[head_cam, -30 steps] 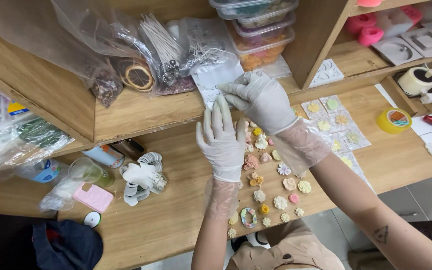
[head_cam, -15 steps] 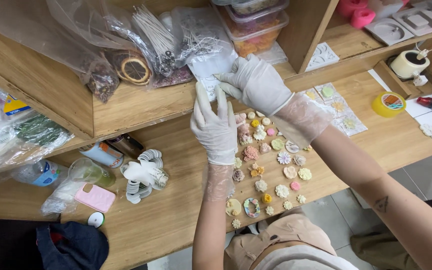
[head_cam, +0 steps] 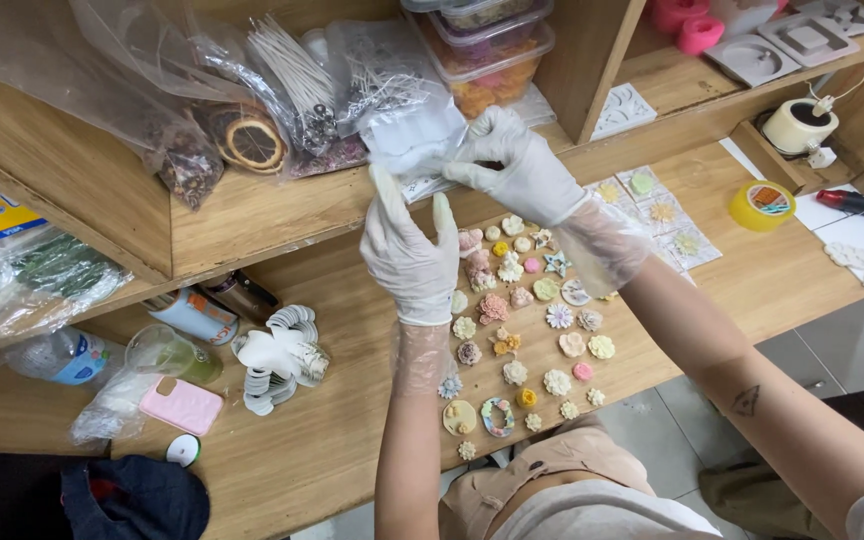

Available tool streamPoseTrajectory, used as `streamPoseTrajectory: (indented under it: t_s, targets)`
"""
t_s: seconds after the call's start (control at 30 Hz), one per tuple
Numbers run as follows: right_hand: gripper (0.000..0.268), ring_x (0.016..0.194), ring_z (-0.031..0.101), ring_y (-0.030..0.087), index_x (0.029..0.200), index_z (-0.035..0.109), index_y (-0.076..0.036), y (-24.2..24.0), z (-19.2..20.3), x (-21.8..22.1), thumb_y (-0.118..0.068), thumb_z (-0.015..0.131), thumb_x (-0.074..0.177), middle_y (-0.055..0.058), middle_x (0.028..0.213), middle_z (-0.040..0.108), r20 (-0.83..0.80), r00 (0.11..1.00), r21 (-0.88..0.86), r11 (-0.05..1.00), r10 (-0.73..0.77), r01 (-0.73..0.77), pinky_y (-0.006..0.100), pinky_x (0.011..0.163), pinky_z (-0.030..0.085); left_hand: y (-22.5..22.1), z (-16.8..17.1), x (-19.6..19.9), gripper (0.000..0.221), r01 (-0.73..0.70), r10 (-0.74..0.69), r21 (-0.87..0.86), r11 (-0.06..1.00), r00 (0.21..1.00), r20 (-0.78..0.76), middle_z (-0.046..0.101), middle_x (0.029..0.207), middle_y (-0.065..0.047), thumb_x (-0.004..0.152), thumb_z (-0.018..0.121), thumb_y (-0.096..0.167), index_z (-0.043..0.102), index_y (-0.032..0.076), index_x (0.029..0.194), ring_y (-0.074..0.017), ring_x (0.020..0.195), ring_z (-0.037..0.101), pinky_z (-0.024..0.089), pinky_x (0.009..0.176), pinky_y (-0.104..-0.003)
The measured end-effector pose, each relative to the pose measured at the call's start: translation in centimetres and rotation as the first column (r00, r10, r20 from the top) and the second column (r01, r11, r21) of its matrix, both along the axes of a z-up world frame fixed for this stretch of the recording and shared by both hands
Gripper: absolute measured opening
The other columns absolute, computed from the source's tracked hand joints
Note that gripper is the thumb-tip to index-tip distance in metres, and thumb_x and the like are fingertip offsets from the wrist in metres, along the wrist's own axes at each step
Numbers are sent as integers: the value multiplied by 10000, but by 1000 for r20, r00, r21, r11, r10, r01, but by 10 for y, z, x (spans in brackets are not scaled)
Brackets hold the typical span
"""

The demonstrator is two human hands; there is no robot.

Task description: The person places small decorative flower ornaments into individual clear plastic packets, adds a small card into the packets, and seals them at a wooden workstation.

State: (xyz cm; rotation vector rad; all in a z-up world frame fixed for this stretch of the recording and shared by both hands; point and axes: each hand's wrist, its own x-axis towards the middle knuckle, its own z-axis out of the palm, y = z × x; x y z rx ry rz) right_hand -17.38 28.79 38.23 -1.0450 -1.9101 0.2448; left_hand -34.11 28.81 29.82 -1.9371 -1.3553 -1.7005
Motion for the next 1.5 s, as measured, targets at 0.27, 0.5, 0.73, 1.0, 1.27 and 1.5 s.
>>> streamPoseTrajectory:
  t_s: [0.27, 0.5, 0.73, 1.0, 1.27, 1.5]
  targets:
    - [208, 841, 573, 101, 1023, 711, 7, -63, -11, 43, -200, 695, 1027, 6, 920, 657, -789, 611, -319, 894, -67, -314, 276, 782, 462, -51, 9, 2, 808, 291, -332, 180, 940, 902, 276, 308, 1653, -257, 1031, 656, 367, 217, 32, 1621, -400, 1485, 460, 457, 1254, -493]
    - [392, 1232, 654, 166, 1293, 642, -21, -104, -11, 24, -279, 670, 999, 67, 1322, 683, -963, 262, -136, 941, -53, -309, 368, 1105, 527, -119, 41, 46, 893, 710, -487, -55, 702, 535, 690, 189, 1713, -241, 1054, 622, 428, 109, -4, 1644, -391, 1549, 339, 261, 1276, -520]
    - [470, 1179, 676, 165, 1325, 632, -179, -145, -84, 14, -366, 633, 893, 20, 1306, 703, -958, -57, -224, 855, -282, -468, 386, 1013, 523, -113, -13, 72, 579, 958, -341, -91, 273, 184, 922, 545, 1517, -136, 1044, 535, 345, 499, 3, 1510, -202, 1358, 523, 432, 1116, -394]
    - [262, 910, 624, 187, 1220, 667, 2, -189, -181, 69, -247, 714, 1152, 76, 1013, 660, -899, 149, -433, 787, -412, -440, 351, 854, 517, -118, -15, 70, 430, 995, 3, -67, 80, 67, 998, 696, 1285, -107, 1026, 582, 211, 595, 1, 1402, -175, 1102, 678, 557, 961, -342]
    - [361, 980, 672, 187, 1341, 693, -118, -204, -91, 68, -151, 758, 987, 31, 1161, 708, -13, 859, -107, 854, -512, 508, 316, 888, 542, -136, -52, 53, 412, 979, 75, -167, -114, 176, 982, 711, 1266, -80, 1035, 573, 193, 603, 15, 1405, -136, 1076, 702, 589, 924, -310]
    - [442, 1029, 648, 269, 1336, 713, -170, -196, -82, 91, -235, 834, 916, 20, 1220, 678, 363, 932, 61, 998, 0, -23, 404, 912, 534, -179, -60, 58, 316, 935, -29, -311, -173, 311, 950, 710, 1178, -87, 1048, 567, 166, 650, 4, 1306, -136, 1025, 696, 603, 917, -332]
